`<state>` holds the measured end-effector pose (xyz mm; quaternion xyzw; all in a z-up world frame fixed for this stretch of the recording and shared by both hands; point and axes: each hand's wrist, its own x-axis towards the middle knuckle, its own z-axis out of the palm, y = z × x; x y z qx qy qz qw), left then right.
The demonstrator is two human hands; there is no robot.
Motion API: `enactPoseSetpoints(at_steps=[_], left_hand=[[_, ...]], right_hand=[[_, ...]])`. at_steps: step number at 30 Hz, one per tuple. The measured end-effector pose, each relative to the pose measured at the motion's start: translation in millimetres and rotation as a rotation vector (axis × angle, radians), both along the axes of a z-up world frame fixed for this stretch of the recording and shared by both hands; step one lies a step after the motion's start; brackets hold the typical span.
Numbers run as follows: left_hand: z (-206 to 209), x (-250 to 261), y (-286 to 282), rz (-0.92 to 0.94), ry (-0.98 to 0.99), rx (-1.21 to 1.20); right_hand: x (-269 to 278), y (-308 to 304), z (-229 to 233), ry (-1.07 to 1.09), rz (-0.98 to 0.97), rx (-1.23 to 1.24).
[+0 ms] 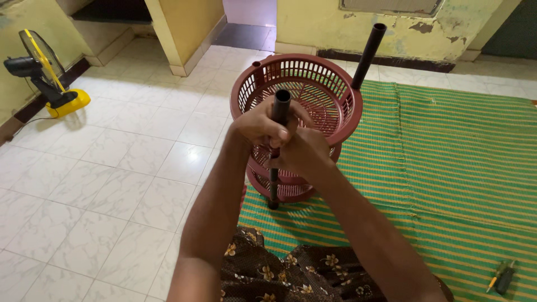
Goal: The person assembles a three-tier plastic basket stand by inserting black cylindrical legs into the basket holes and securing them with a screwdriver. The person works on each leg sequentially, tightening them in place.
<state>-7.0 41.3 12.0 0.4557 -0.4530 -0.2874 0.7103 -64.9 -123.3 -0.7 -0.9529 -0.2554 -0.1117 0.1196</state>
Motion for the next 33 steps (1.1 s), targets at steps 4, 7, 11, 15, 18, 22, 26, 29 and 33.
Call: enactPoseSetpoints(at_steps=[4,7,11,15,18,22,26,29,33], left_hand=[[17,-22,-39,0.801,-0.286,-0.034],[28,-66,-74,1.666,-0.759,-0.399],[39,-102,-75,1.489,-0.444,-0.448],[39,-111,-65,1.168,-0.184,-0.298],[22,-111,-67,1.046,-0.067,-0.546],[-2,-116,-75,0.988,0.013,-0.55],[-39,-134,-127,0.831,-0.015,-0.433],[-63,-143,-186,0.685,0.129,-0.374],[-107,-143,-267,0.572,0.344,-0.083]], right_hand=[[4,2,1,0.124,-0.093,-0.151],[7,4,3,0.136,-0.112,-0.106],[5,2,4,0.198,-0.11,-0.054],[2,-16,13,-0.206,0.118,0.031],[-12,-43,12,-0.466,0.261,0.386],[-45,-85,3,-0.07,0.299,0.873],[-94,-129,-25,0.273,0.252,1.237],[-124,-167,-51,0.227,0.042,1.217],[-153,-227,-111,-0.112,-0.052,1.082]])
